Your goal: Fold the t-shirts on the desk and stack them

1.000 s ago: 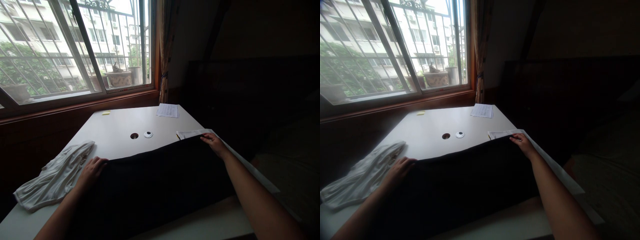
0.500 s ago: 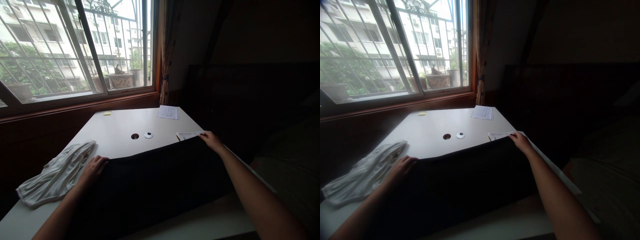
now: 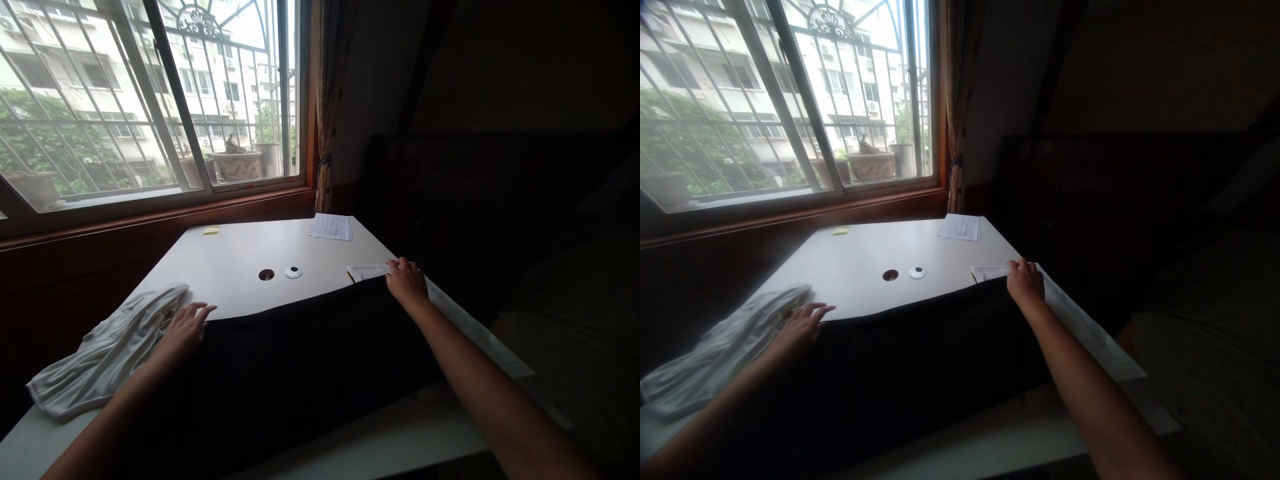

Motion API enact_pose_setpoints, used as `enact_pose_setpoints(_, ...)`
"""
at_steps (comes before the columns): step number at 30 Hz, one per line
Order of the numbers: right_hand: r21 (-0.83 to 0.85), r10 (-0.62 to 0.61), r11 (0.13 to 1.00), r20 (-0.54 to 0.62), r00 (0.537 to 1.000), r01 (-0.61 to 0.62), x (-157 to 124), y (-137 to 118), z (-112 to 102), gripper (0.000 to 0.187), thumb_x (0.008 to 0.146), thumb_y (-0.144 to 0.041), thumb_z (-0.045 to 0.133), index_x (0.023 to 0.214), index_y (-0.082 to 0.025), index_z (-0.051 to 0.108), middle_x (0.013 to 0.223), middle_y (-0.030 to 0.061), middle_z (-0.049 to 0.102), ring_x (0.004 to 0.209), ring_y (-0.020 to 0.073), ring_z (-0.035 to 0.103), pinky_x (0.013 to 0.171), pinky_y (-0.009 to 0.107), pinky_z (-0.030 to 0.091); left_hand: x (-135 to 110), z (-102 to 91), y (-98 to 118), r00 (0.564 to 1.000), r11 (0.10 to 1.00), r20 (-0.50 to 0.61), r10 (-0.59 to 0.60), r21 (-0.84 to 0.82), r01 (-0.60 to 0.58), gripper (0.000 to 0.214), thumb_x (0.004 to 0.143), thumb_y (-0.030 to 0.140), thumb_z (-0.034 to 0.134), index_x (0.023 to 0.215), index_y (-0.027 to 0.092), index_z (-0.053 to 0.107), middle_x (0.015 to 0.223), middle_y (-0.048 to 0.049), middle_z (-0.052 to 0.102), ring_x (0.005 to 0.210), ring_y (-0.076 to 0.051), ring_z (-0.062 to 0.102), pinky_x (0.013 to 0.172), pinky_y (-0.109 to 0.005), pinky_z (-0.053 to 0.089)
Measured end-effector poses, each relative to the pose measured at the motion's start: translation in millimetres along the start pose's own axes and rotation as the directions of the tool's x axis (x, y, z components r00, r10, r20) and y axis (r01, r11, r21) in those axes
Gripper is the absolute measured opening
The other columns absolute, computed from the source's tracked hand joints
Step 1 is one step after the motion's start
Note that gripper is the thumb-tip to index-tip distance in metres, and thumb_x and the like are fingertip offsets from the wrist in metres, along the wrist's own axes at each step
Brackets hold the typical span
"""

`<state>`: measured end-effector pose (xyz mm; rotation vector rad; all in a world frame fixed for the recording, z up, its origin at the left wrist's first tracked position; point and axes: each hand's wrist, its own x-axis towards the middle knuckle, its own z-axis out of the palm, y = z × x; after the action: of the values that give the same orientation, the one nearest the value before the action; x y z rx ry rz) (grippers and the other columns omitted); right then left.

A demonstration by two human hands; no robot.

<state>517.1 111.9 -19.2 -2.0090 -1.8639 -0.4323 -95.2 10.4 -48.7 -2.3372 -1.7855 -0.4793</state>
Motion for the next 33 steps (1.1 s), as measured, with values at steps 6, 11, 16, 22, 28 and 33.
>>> enact_pose_setpoints(6, 0.218, -0.418, 0.900, 0.184, 0.890, 0.378, -36, -51, -3, 0.052, 0.099, -0.051, 0.043, 0.142, -0.025, 0.057, 0.151, 0.0110, 0.052, 0.138, 0.0328, 0.046, 0.118, 0.047, 0.035, 22, -1.3, 90, 0.957, 0.965, 0.120, 0.262, -0.051, -0.258, 0.050, 0.105, 0.045, 0.040, 0.153, 0.031, 0.045, 0.160, -0.0069, 0.044, 0.152, -0.034, 0.030, 0.121, -0.063, 0.025)
enact_pose_setpoints(11, 0.253, -0.416, 0.905, 0.344, 0.842, 0.343, -53, -48, 13, 0.067, 0.100, -0.065, 0.031, 0.157, -0.029, 0.040, 0.167, 0.0040, 0.032, 0.155, 0.0288, 0.023, 0.126, 0.053, 0.017, 24, 25.2, 130, 0.948, 0.977, 0.240, 0.211, -0.077, -0.198, 0.061, 0.105, 0.057, 0.033, 0.161, 0.031, 0.031, 0.168, -0.0058, 0.029, 0.155, -0.034, 0.022, 0.122, -0.061, 0.021)
enact_pose_setpoints(16, 0.247, -0.271, 0.953, 0.438, 0.857, 0.176, -33, -10, 17, 0.075, 0.100, -0.065, 0.025, 0.162, -0.023, 0.030, 0.170, 0.0050, 0.022, 0.157, 0.0264, 0.017, 0.127, 0.050, 0.016, 16, 29.6, 110, 0.963, 0.991, 0.240, 0.125, -0.075, -0.110, 0.066, 0.105, 0.061, 0.028, 0.163, 0.031, 0.022, 0.168, -0.0036, 0.026, 0.156, -0.029, 0.020, 0.125, -0.053, 0.017)
enact_pose_setpoints(22, 0.217, -0.147, 0.974, 0.378, 0.914, 0.067, -27, 17, 29, 0.070, 0.101, -0.060, 0.026, 0.159, -0.023, 0.037, 0.168, 0.0049, 0.027, 0.155, 0.0285, 0.022, 0.126, 0.052, 0.019, 2, 20.8, 66, 0.957, 0.999, 0.289, 0.021, -0.036, -0.012, 0.064, 0.105, 0.058, 0.028, 0.162, 0.028, 0.025, 0.167, -0.0041, 0.026, 0.156, -0.028, 0.019, 0.125, -0.055, 0.014)
enact_pose_setpoints(28, 0.234, -0.143, 0.969, 0.282, 0.949, 0.076, -29, 25, 43, 0.063, 0.101, -0.051, 0.030, 0.154, -0.021, 0.045, 0.165, 0.0074, 0.034, 0.152, 0.0281, 0.032, 0.124, 0.052, 0.026, -11, 21.9, 12, 0.962, 0.995, 0.256, -0.099, 0.023, 0.096, 0.058, 0.107, 0.049, 0.029, 0.160, 0.028, 0.032, 0.167, -0.0053, 0.030, 0.157, -0.028, 0.019, 0.123, -0.055, 0.020)
enact_pose_setpoints(33, 0.273, -0.158, 0.957, 0.206, 0.966, 0.099, -27, 31, 52, 0.058, 0.099, -0.047, 0.035, 0.149, -0.024, 0.052, 0.160, 0.0053, 0.044, 0.149, 0.0262, 0.038, 0.125, 0.047, 0.028, -11, 25.0, -8, 0.955, 0.988, 0.258, -0.144, -0.012, 0.152, 0.057, 0.106, 0.051, 0.029, 0.158, 0.030, 0.037, 0.167, -0.0061, 0.031, 0.156, -0.029, 0.023, 0.121, -0.055, 0.025)
